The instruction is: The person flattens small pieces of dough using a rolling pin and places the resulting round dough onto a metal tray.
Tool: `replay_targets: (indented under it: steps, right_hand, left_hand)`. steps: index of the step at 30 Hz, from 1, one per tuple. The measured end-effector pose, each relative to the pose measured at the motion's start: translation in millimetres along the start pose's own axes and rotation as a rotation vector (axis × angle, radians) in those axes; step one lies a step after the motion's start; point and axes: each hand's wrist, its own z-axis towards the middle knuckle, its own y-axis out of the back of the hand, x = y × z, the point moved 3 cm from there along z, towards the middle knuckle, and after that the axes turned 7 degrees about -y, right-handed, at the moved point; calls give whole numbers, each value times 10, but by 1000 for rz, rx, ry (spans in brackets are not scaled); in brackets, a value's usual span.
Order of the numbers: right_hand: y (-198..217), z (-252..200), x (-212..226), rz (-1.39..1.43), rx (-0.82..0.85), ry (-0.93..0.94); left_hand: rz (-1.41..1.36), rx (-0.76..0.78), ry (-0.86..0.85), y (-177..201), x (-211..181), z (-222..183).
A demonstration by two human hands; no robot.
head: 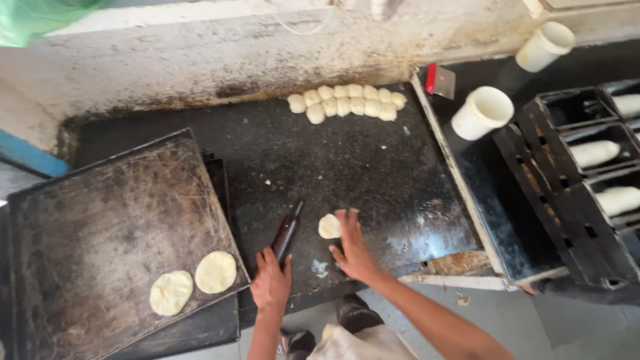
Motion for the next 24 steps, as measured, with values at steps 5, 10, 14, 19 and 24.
replay_targets:
  steps: [5,10,14,19,24]
  right_hand:
    - [-454,752,-407,123,257,-446]
    - [-196,611,-297,56,137,143]
    - [8,471,-198,371,433,46]
    - [45,256,251,-83,225,274]
    - [284,866,-446,402,-230,207]
  left_hand:
    - [-3,26,16,-52,59,-4]
    - [-3,13,27,-23,18,-6]
    - [8,-81,12,16,-100,-83]
    - [-30,-111,16,-23,-226,246]
    - [0,-42,-312,-46,-338,572]
